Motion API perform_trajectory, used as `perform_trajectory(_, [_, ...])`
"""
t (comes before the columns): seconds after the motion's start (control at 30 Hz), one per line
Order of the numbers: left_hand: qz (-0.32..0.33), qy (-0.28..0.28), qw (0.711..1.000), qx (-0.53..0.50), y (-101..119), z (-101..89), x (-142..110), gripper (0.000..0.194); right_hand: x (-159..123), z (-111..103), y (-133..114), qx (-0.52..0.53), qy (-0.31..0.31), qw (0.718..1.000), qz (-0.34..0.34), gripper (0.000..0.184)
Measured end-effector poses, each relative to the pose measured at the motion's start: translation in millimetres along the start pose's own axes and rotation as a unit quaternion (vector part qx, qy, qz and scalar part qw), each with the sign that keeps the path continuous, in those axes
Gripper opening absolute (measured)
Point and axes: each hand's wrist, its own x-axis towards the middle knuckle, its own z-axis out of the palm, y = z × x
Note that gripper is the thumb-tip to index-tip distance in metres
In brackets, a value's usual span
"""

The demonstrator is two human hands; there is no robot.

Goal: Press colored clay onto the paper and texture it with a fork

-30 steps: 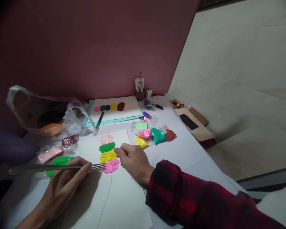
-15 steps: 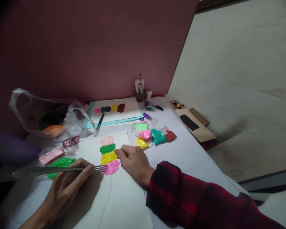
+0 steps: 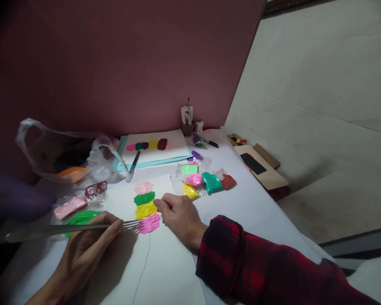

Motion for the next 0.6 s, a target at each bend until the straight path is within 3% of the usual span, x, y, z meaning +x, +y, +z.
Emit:
perform_trajectory(0.2, [-0.028,-0.036,0.999,-0.016,-6,5.2,0,0.033,0,-1,-1,-0.007,0.003,1.0,-0.004,0.037])
perform_trajectory(0.4, [-0.012,-0.009,0.999,0.031,-6,2.3,1,0.034,0,0,0,-0.007,0.004,1.0,-0.003,0.037])
perform_trajectory(0.6, [-0.027,0.014,1.0,-0.003,4,-0.7,-3,0.034,0,1,2,0.006,0.005,1.0,0.002,0.038])
